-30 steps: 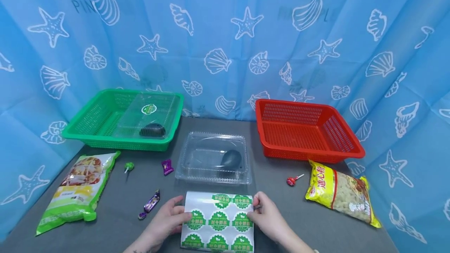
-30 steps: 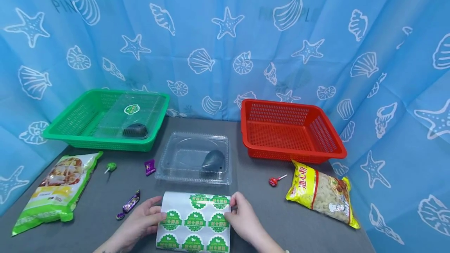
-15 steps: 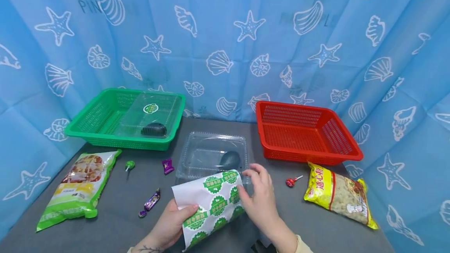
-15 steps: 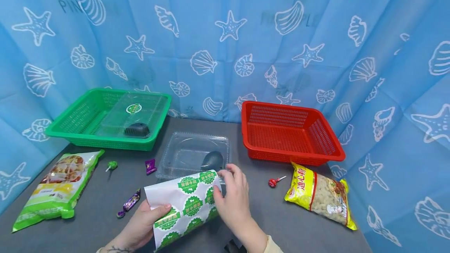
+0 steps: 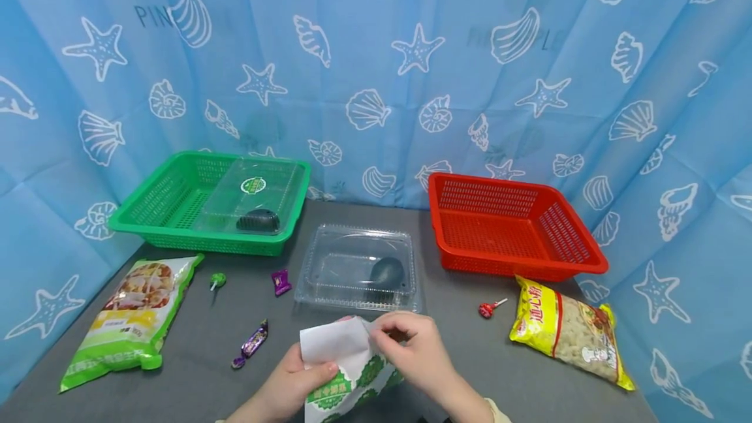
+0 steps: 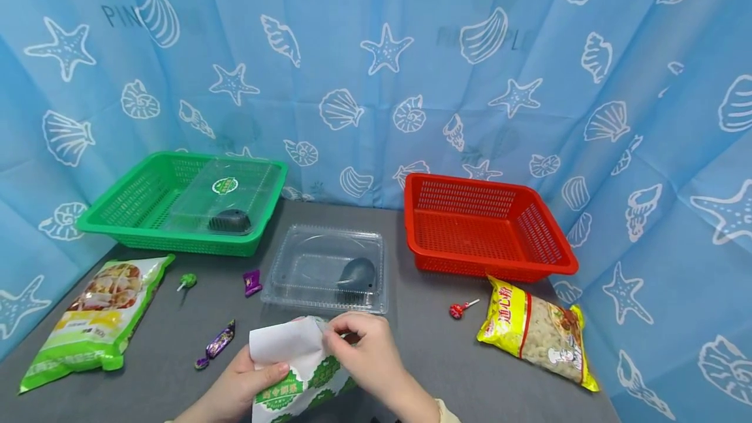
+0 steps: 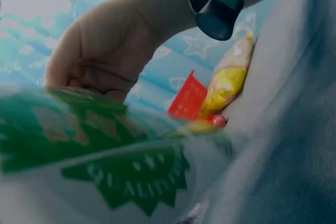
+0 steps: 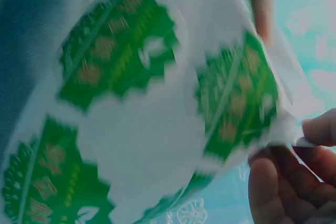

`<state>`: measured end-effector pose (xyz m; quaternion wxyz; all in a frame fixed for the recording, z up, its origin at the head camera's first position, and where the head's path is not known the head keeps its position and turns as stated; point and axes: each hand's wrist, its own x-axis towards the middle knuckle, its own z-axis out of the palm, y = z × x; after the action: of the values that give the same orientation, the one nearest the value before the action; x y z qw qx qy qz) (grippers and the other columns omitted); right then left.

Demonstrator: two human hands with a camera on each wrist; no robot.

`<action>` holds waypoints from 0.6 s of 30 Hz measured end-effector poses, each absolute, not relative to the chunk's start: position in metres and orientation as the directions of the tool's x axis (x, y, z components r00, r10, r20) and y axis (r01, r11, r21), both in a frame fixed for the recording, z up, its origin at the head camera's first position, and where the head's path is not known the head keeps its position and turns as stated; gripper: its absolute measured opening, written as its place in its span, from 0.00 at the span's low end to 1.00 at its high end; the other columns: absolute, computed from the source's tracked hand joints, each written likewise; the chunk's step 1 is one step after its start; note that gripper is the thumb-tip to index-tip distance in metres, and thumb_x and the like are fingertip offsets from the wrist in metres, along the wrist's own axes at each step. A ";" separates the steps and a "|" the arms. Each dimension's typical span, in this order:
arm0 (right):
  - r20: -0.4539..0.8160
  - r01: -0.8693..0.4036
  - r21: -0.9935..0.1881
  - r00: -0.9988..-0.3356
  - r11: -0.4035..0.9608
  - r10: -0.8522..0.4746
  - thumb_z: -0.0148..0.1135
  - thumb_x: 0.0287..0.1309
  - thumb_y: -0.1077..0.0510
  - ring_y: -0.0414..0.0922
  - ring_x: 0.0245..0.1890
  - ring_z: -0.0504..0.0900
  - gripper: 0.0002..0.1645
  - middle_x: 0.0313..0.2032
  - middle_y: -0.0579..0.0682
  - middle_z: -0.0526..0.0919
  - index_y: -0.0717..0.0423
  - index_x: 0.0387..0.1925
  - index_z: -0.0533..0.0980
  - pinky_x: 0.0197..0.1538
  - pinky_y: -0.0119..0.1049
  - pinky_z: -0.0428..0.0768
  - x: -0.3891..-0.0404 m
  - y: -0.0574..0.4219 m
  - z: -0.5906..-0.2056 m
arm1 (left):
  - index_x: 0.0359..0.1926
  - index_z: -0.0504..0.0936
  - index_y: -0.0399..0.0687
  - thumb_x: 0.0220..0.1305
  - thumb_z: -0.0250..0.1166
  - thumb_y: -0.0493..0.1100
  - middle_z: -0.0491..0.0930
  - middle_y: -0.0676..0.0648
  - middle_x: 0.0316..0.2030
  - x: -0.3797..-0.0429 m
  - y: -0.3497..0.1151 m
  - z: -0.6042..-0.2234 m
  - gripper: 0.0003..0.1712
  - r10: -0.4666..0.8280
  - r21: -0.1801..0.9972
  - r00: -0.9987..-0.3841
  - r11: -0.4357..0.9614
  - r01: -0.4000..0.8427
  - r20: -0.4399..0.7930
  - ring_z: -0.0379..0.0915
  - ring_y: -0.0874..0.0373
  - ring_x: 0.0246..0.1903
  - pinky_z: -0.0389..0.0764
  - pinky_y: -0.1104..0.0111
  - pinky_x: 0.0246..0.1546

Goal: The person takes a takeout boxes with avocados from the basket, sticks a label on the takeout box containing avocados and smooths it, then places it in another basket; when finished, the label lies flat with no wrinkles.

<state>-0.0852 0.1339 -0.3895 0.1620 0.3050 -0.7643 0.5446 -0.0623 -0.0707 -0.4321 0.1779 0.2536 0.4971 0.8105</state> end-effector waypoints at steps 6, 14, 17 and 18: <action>0.360 -0.382 -0.902 -0.923 0.200 -0.137 0.62 0.44 0.68 0.36 0.19 0.73 0.02 0.22 0.51 0.78 0.62 0.24 0.76 0.21 0.31 0.76 -0.093 0.167 -0.374 | 0.48 0.65 0.48 0.60 0.49 0.31 0.74 0.49 0.41 -0.068 -0.082 -0.439 0.16 0.541 0.872 -0.839 -0.440 -0.214 0.067 0.73 0.56 0.42 0.75 0.63 0.43; 0.113 -0.134 -0.958 -0.989 0.253 -0.095 0.64 0.44 0.62 0.41 0.18 0.72 0.08 0.20 0.51 0.76 0.64 0.24 0.74 0.21 0.32 0.75 -0.103 0.188 -0.379 | 0.45 0.66 0.44 0.58 0.51 0.31 0.74 0.48 0.39 -0.075 -0.094 -0.464 0.14 0.574 0.862 -0.815 -0.373 -0.344 -0.076 0.74 0.56 0.39 0.76 0.66 0.41; 0.030 -0.038 -0.970 -0.999 0.240 -0.036 0.63 0.46 0.63 0.43 0.18 0.72 0.09 0.20 0.53 0.74 0.66 0.25 0.73 0.21 0.33 0.75 -0.107 0.189 -0.380 | 0.46 0.65 0.41 0.57 0.53 0.32 0.75 0.47 0.38 -0.076 -0.098 -0.472 0.15 0.563 0.852 -0.811 -0.339 -0.400 -0.157 0.74 0.56 0.38 0.76 0.66 0.39; 0.007 -0.011 -0.973 -1.000 0.232 -0.016 0.62 0.46 0.63 0.43 0.18 0.71 0.09 0.20 0.53 0.74 0.67 0.25 0.72 0.21 0.33 0.75 -0.107 0.189 -0.380 | 0.47 0.64 0.39 0.57 0.54 0.33 0.74 0.47 0.38 -0.076 -0.098 -0.474 0.16 0.549 0.848 -0.814 -0.328 -0.416 -0.187 0.74 0.56 0.38 0.76 0.66 0.39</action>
<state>-0.1074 0.1890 -0.3796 -0.0022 0.0087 -0.7849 0.6196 -0.0765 -0.0984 -0.4736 0.2971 0.0670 0.4979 0.8120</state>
